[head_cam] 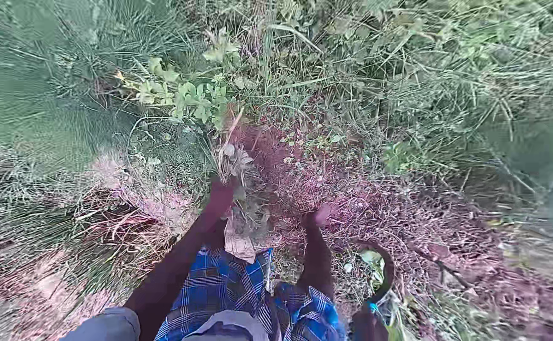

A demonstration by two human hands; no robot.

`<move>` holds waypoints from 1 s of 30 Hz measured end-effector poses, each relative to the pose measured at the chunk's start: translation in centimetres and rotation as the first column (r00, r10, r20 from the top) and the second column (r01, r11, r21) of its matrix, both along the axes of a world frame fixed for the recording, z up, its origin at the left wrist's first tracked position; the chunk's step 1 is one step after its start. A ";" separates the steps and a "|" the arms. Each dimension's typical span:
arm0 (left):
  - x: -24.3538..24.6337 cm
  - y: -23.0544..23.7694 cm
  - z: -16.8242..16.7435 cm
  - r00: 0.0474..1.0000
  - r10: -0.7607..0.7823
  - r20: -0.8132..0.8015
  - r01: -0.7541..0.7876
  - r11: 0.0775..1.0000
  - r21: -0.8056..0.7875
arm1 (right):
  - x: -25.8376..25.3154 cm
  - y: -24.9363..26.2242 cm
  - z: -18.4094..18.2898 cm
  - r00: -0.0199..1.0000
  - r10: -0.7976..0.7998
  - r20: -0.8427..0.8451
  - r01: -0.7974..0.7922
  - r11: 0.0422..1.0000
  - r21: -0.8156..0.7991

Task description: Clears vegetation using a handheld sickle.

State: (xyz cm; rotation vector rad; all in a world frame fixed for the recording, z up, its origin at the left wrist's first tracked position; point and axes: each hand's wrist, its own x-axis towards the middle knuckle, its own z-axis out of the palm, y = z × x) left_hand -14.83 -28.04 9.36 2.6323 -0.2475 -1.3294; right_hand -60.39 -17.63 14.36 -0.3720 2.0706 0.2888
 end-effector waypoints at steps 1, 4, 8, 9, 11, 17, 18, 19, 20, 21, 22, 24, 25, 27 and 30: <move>-0.4 -1.0 0.7 0.999 0.026 0.045 -0.023 0.997 -0.067 | 0.9 -1.2 0.1 1.000 0.002 0.016 -0.001 1.000 -0.022; -2.9 -4.2 1.7 0.988 -0.150 0.040 0.152 0.987 -0.052 | 6.4 -5.5 0.0 0.987 0.122 0.101 -0.110 0.986 -0.123; -9.3 -7.0 1.2 0.761 -0.609 -0.223 0.635 0.770 0.060 | 17.4 -11.1 5.9 0.772 0.442 0.457 -0.350 0.896 -0.274; -9.3 -7.1 1.4 0.768 -0.605 -0.209 0.626 0.779 0.044 | 18.8 -11.8 7.3 0.725 0.459 0.514 -0.342 0.887 -0.310; -7.0 -7.1 2.7 0.839 -0.531 -0.117 0.533 0.846 -0.016 | 18.9 -11.8 8.6 0.730 0.444 0.520 -0.293 0.890 -0.349; 0.5 -6.6 5.5 0.945 -0.328 0.006 0.326 0.935 -0.138 | 8.9 -10.6 6.7 0.804 -0.081 0.589 0.369 0.845 -0.388; 1.0 -6.3 6.1 0.954 -0.300 0.009 0.299 0.945 -0.132 | 6.9 -9.6 6.5 0.815 -0.176 0.552 0.436 0.814 -0.384; 0.9 -5.8 6.8 0.966 -0.260 0.017 0.260 0.957 -0.132 | 4.7 -8.1 6.4 0.835 -0.247 0.492 0.464 0.796 -0.388; 0.6 -6.0 7.4 0.973 -0.231 0.028 0.233 0.962 -0.140 | 2.6 -6.7 6.2 0.854 -0.309 0.419 0.479 0.782 -0.400; 0.1 -6.7 7.8 0.975 -0.217 0.048 0.222 0.963 -0.152 | 0.8 -5.0 6.0 0.863 -0.373 0.341 0.493 0.770 -0.405; -0.4 -6.7 8.2 0.978 -0.200 0.059 0.207 0.965 -0.164 | -0.9 -2.7 5.9 0.861 -0.432 0.267 0.507 0.764 -0.398; -1.8 -7.5 9.1 0.985 -0.146 0.090 0.163 0.960 -0.229 | -3.4 1.9 5.8 0.827 -0.543 0.143 0.556 0.755 -0.347; -2.7 -8.4 9.7 0.987 -0.129 0.097 0.151 0.951 -0.271 | -4.1 4.1 5.8 0.803 -0.588 0.099 0.585 0.745 -0.322; -5.3 -9.8 11.1 0.982 -0.152 0.109 0.180 0.928 -0.325 | -5.2 9.0 6.6 0.782 -0.623 0.032 0.607 0.748 -0.269; -11.3 -13.0 14.7 0.970 -0.225 0.089 0.241 0.874 -0.421 | -4.9 14.9 8.1 0.769 -0.639 -0.014 0.628 0.759 -0.170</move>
